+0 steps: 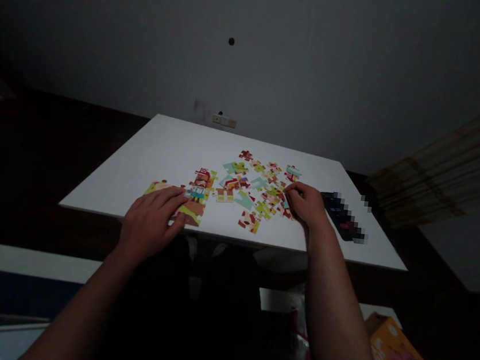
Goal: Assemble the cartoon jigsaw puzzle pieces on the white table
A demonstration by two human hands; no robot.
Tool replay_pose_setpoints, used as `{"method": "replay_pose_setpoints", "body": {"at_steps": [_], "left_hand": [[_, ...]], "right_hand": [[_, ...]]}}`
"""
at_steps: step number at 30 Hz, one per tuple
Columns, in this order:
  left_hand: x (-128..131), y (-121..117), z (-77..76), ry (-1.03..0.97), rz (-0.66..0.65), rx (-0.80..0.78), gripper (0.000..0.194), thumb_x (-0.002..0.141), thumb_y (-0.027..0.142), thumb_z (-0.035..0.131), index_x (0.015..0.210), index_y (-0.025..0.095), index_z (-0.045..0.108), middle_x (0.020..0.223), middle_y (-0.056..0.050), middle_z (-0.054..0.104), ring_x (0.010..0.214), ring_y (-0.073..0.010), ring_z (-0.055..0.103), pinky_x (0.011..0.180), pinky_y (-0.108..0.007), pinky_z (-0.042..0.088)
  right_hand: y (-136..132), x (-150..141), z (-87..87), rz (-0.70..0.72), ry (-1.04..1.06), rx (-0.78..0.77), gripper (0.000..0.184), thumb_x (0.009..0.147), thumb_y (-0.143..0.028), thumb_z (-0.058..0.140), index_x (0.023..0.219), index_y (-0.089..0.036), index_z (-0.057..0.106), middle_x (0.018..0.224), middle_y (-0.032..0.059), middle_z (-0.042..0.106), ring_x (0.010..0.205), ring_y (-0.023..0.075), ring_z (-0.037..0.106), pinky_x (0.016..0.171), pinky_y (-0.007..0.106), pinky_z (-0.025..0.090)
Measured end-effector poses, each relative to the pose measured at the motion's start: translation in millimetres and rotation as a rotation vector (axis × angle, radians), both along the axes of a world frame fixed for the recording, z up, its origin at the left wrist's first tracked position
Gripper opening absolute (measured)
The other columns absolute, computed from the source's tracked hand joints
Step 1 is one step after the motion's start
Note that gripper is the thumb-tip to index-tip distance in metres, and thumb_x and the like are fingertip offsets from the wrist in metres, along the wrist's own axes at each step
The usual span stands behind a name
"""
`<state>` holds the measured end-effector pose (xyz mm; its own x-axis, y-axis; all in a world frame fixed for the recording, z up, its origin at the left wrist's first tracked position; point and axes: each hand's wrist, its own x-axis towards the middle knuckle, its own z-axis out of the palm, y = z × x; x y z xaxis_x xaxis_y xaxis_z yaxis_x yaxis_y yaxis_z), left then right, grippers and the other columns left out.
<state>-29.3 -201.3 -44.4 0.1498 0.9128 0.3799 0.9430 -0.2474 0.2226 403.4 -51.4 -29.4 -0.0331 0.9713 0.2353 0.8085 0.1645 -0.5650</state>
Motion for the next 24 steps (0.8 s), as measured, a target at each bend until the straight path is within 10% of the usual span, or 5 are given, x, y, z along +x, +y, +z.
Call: {"method": "replay_pose_setpoints", "body": {"at_steps": [24], "left_hand": [[-0.1, -0.1, 0.0, 0.021, 0.006, 0.003, 0.043, 0.107, 0.036, 0.056, 0.146, 0.03, 0.072, 0.161, -0.008, 0.068, 0.144, -0.0362, 0.065, 0.115, -0.058, 0.053]], "right_hand": [[-1.9, -3.1, 3.9, -0.005, -0.005, -0.004, 0.027, 0.091, -0.035, 0.056, 0.093, -0.026, 0.082, 0.078, 0.0066, 0.078, 0.076, 0.0297, 0.071, 0.072, 0.039, 0.052]]}}
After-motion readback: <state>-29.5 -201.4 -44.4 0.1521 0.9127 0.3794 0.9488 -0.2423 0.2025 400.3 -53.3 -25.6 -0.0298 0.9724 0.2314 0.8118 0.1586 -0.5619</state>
